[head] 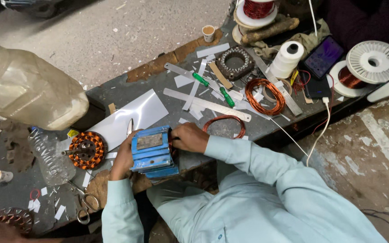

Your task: The person winds copper wire into the slots of a blue motor stator. They repeatedly insert loops of wire into the stator slots and push them down by hand. The person works on a single stator throughout the clip.

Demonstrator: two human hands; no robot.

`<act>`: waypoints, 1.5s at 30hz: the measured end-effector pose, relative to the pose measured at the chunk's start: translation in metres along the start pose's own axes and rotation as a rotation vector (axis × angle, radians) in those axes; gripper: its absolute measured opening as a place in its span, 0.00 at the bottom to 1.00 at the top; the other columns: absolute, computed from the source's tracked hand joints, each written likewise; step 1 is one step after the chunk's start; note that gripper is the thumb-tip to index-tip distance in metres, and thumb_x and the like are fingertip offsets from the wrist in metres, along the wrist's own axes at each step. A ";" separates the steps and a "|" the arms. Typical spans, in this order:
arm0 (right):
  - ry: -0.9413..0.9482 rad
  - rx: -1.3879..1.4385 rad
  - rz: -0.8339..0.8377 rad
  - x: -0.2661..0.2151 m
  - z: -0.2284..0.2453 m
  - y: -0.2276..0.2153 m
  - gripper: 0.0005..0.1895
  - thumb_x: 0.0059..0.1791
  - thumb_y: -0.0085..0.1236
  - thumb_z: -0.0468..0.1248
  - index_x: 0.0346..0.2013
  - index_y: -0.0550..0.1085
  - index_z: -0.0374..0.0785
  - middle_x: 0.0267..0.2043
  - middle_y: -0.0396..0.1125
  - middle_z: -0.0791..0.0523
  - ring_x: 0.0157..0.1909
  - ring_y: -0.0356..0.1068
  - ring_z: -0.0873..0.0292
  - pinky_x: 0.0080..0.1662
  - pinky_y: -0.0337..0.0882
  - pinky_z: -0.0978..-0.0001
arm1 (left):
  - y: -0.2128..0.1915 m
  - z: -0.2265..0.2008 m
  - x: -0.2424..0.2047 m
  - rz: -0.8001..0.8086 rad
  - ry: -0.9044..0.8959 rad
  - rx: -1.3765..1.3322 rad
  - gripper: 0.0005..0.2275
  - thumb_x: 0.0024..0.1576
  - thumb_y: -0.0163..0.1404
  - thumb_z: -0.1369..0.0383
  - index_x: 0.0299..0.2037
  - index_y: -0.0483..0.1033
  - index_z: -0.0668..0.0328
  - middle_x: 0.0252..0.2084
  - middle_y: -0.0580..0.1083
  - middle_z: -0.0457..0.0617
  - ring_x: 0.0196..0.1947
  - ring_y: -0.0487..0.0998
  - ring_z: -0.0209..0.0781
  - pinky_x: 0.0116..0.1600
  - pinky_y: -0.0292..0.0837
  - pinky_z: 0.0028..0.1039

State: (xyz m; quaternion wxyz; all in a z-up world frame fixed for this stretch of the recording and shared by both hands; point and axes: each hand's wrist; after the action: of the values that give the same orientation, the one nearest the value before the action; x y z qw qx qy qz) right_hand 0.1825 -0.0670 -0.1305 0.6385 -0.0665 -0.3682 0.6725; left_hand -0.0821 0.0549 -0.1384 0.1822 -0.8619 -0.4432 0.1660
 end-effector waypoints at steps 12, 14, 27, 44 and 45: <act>0.246 0.023 -0.076 -0.006 0.015 0.002 0.13 0.42 0.65 0.40 0.37 0.77 0.36 0.37 0.73 0.44 0.41 0.73 0.39 0.42 0.71 0.50 | 0.014 -0.031 -0.007 -0.081 0.130 0.334 0.14 0.57 0.51 0.63 0.50 0.73 0.57 0.44 0.79 0.59 0.45 0.82 0.55 0.48 0.74 0.35; 0.227 0.025 -0.056 -0.008 0.020 -0.002 0.13 0.44 0.63 0.41 0.38 0.77 0.36 0.37 0.74 0.44 0.41 0.73 0.39 0.42 0.72 0.50 | 0.017 -0.031 -0.009 -0.092 0.063 0.313 0.13 0.57 0.51 0.62 0.49 0.73 0.57 0.43 0.80 0.57 0.44 0.82 0.53 0.48 0.74 0.35; 0.121 -0.026 -0.175 -0.011 0.015 0.015 0.07 0.45 0.61 0.36 0.33 0.76 0.35 0.34 0.73 0.45 0.39 0.75 0.41 0.41 0.74 0.53 | 0.016 -0.049 -0.012 -0.035 0.031 0.290 0.13 0.57 0.51 0.62 0.49 0.73 0.56 0.42 0.79 0.56 0.42 0.81 0.51 0.46 0.73 0.35; 0.337 0.096 -0.140 -0.002 -0.011 0.026 0.14 0.40 0.70 0.42 0.29 0.77 0.35 0.31 0.74 0.48 0.33 0.76 0.47 0.37 0.73 0.58 | 0.000 -0.021 -0.017 0.008 0.149 0.046 0.26 0.50 0.58 0.69 0.62 0.73 0.63 0.53 0.80 0.56 0.53 0.77 0.43 0.60 0.70 0.29; 0.334 0.092 -0.139 -0.001 -0.013 0.027 0.14 0.40 0.71 0.42 0.28 0.77 0.35 0.31 0.74 0.48 0.33 0.76 0.47 0.37 0.73 0.57 | -0.001 -0.019 -0.017 0.001 0.120 0.038 0.25 0.52 0.57 0.69 0.62 0.73 0.62 0.54 0.80 0.55 0.54 0.78 0.42 0.61 0.70 0.29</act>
State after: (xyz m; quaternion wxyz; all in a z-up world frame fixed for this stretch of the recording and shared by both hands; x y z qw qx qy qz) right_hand 0.1682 -0.0605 -0.1558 0.7379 -0.1226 -0.2298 0.6226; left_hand -0.0831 0.0382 -0.1191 0.2246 -0.8669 -0.4277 0.1226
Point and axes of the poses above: each hand's wrist, its own x-axis towards the middle knuckle, its own y-axis out of the palm, z = x × y
